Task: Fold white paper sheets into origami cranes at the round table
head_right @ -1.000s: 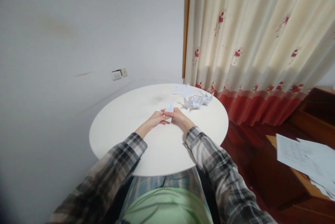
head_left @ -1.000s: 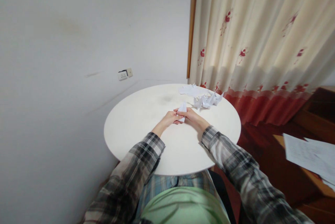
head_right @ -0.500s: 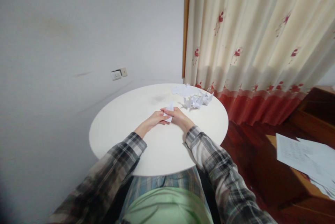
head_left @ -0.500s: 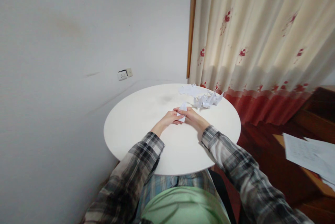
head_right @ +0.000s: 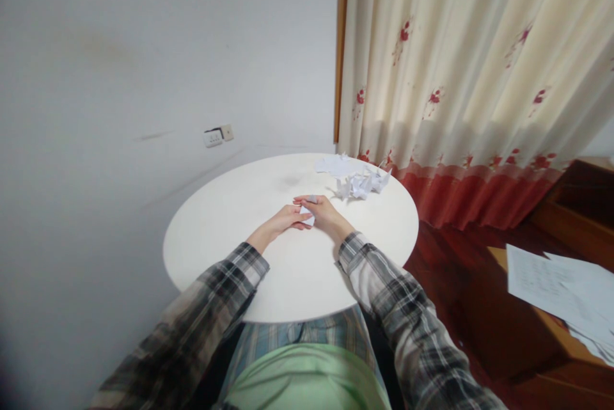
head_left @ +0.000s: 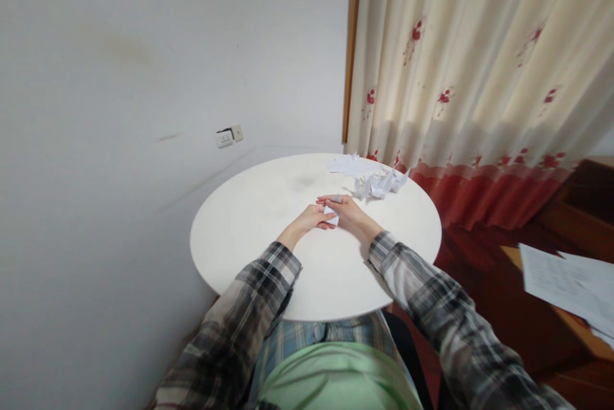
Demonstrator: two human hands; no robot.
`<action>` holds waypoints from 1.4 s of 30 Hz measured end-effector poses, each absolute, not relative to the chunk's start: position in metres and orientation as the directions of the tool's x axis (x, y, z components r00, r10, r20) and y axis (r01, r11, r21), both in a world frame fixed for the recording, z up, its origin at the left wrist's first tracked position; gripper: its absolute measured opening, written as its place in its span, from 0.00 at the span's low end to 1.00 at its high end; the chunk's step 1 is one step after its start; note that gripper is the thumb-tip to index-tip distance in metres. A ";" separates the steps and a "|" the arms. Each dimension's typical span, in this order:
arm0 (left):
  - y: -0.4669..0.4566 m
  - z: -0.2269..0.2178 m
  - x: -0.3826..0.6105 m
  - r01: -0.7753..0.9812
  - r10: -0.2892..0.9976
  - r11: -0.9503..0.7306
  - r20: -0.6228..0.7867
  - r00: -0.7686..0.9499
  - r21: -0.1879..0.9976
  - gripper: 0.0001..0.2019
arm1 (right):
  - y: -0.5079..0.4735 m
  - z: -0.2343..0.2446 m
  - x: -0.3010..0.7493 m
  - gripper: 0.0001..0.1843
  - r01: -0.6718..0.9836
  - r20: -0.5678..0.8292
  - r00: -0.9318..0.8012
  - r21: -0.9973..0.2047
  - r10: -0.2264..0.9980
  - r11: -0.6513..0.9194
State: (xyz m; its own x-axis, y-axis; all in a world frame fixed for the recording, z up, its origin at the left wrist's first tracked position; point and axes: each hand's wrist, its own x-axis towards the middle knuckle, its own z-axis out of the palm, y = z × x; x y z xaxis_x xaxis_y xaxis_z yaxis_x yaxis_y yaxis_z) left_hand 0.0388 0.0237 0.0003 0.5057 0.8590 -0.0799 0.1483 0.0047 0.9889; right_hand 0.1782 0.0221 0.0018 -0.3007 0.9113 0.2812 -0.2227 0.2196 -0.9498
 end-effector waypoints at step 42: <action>0.020 0.002 0.037 0.161 0.805 0.014 -0.107 0.583 0.987 0.19 | 0.021 0.004 0.182 0.28 -0.164 0.309 -0.170 -0.945 0.936 0.282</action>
